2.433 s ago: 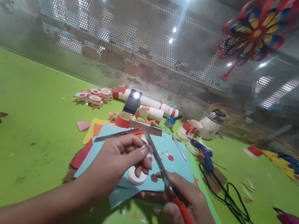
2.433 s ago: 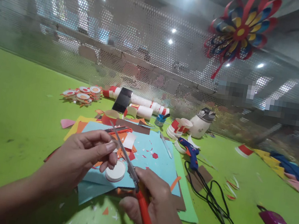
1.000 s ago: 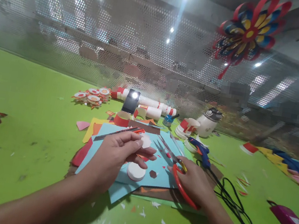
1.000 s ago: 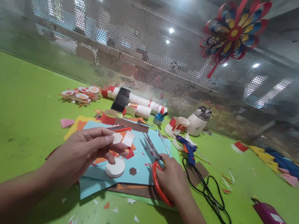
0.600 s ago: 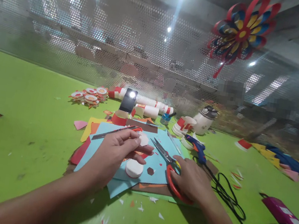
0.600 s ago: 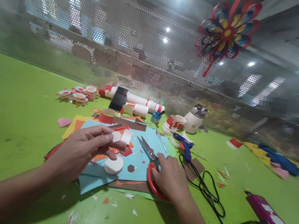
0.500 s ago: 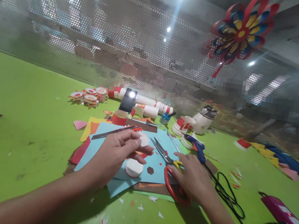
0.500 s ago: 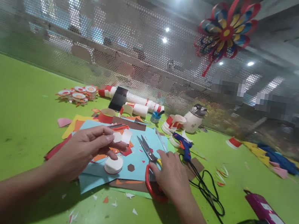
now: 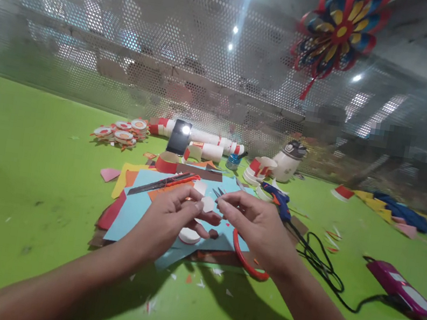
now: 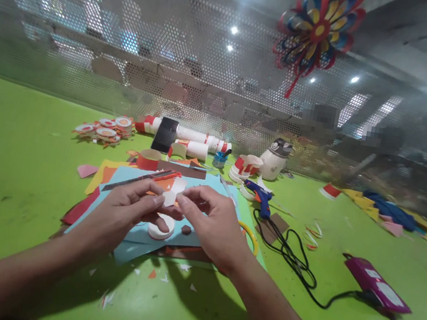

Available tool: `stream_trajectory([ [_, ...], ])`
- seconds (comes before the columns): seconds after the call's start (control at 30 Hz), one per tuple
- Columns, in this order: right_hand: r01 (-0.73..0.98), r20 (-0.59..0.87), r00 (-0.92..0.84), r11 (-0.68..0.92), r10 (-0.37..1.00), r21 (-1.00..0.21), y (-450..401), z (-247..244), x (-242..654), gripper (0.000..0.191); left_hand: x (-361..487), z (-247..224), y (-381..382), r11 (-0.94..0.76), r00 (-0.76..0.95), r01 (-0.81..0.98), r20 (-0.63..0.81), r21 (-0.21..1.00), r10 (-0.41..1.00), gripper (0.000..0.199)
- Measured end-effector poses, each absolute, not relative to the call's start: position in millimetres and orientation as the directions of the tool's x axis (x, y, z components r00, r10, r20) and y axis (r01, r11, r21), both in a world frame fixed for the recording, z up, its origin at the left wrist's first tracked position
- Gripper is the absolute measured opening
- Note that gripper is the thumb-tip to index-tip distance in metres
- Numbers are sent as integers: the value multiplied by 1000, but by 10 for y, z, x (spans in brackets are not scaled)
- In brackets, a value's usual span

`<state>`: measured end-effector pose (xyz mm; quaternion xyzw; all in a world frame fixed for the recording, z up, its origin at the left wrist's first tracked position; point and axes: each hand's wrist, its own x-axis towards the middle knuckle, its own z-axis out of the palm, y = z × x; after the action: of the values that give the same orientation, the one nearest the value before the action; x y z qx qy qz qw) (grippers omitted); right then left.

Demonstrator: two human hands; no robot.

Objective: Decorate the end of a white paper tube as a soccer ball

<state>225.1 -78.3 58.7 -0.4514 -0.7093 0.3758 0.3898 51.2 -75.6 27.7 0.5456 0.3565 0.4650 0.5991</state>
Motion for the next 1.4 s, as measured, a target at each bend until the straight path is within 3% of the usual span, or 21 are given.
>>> stream_trajectory([
  [0.2, 219, 114, -284, 180, 952, -959, -738, 518, 2215, 20, 496, 216, -747, 35, 390, -222, 56, 974, 919, 14],
  [0.43, 192, 103, -275, 159, 956, -968, -730, 492, 2239, 17, 498, 245, -762, 80, 387, -293, 42, 953, 921, 20],
  [0.7, 180, 124, -285, 180, 951, -967, -751, 443, 2240, 19, 529, 244, -764, 32, 355, -267, 68, 963, 932, 15],
  [0.9, 282, 201, -322, 297, 925, -912, -736, 470, 2273, 22, 520, 239, -767, -30, 298, -242, 103, 970, 949, 17],
  [0.97, 459, 223, -352, 376, 909, -805, -684, 452, 2400, 25, 504, 238, -763, -26, 279, -266, 103, 964, 955, 17],
  [1.0, 594, 227, -358, 408, 906, -693, -651, 428, 2489, 27, 496, 241, -761, -28, 267, -276, 105, 961, 958, 18],
  [1.07, 875, 121, -379, 398, 917, -275, -587, 355, 2690, 26, 480, 253, -757, -42, 241, -294, 116, 955, 963, 18],
  [1.1, 909, 85, -361, 371, 929, -189, -561, 311, 2787, 26, 474, 260, -755, -51, 229, -300, 124, 952, 966, 17],
  [1.2, 936, -3, -342, 340, 940, -85, -532, 200, 2983, 30, 463, 285, -743, -69, 204, -311, 137, 948, 969, 17],
  [1.4, 971, -135, -209, 222, 969, 92, -568, 166, 2989, 62, 441, 323, -721, -104, 127, -306, 148, 946, 981, 20],
])
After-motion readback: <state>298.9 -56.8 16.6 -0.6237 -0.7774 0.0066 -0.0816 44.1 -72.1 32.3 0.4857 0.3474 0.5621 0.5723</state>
